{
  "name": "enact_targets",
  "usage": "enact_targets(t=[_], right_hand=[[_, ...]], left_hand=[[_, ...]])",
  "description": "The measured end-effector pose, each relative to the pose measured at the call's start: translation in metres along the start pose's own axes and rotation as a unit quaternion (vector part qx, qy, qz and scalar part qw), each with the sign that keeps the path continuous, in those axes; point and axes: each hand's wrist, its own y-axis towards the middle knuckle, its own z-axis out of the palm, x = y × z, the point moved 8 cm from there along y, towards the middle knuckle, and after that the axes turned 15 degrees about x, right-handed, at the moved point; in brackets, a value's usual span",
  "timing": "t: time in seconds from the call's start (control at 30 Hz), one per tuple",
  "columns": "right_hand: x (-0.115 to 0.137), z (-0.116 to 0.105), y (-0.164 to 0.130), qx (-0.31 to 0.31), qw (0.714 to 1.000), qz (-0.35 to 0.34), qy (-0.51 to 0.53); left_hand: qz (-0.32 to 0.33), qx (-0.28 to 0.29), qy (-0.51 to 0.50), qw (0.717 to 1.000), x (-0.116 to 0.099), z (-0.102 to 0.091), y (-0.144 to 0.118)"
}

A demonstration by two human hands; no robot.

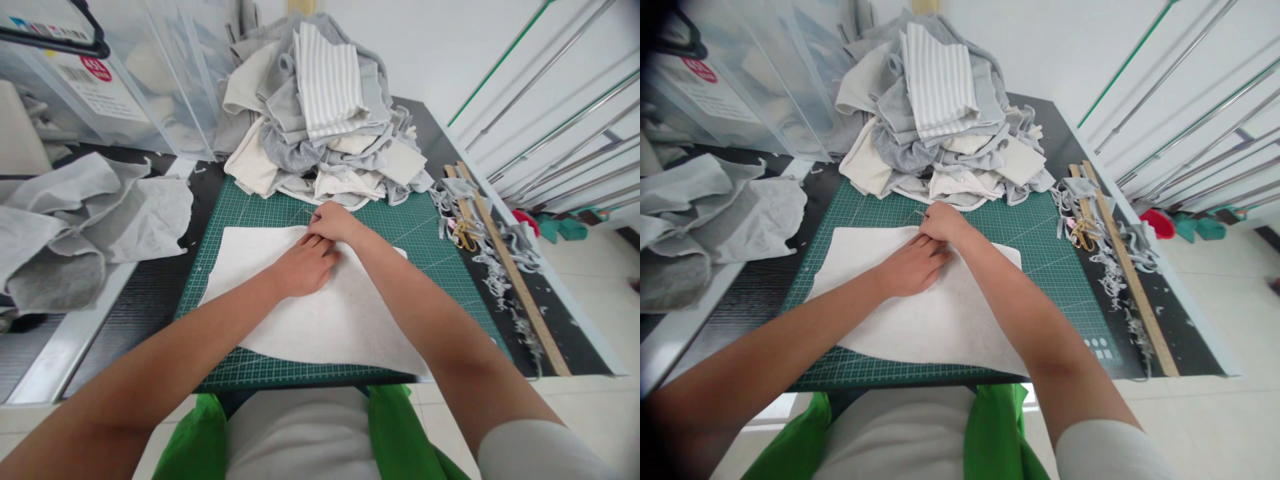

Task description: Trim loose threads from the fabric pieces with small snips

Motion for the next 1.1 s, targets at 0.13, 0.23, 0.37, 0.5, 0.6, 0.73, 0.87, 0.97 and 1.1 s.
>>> enact_targets(t=[0.13,0.23,0.37,0.5,0.6,0.73,0.87,0.97,1.1], right_hand=[[0.008,0.001,-0.002,0.009,1.0,-0.012,-0.015],[0.009,0.002,-0.002,0.013,1.0,-0.02,-0.015],[0.007,0.003,0.001,0.009,0.999,-0.034,-0.021],[0.002,0.0,0.006,-0.031,0.997,-0.043,-0.049],[0.0,-0.001,0.008,-0.055,0.995,-0.036,-0.072],[0.001,-0.001,0.011,-0.06,0.994,-0.017,-0.091],[-0.001,-0.004,0.013,-0.043,0.995,-0.004,-0.087],[-0.005,-0.005,0.011,0.001,0.998,-0.006,-0.062],[-0.01,-0.009,0.004,0.05,0.998,-0.007,-0.03]], left_hand=[[-0.002,0.0,-0.002,1.0,0.0,0.001,0.0],[-0.001,0.002,-0.001,1.0,0.0,0.001,0.0],[-0.005,0.003,0.001,1.0,0.001,0.002,0.0],[-0.011,0.0,0.002,1.0,0.003,0.001,0.0],[-0.019,-0.001,0.003,1.0,0.004,0.001,0.001],[-0.028,-0.001,0.004,1.0,0.005,0.002,0.002],[-0.034,-0.003,0.007,0.999,0.006,0.002,0.002],[-0.036,-0.005,0.01,0.999,0.006,0.002,0.002],[-0.037,-0.006,0.011,0.999,0.005,0.001,0.001]])
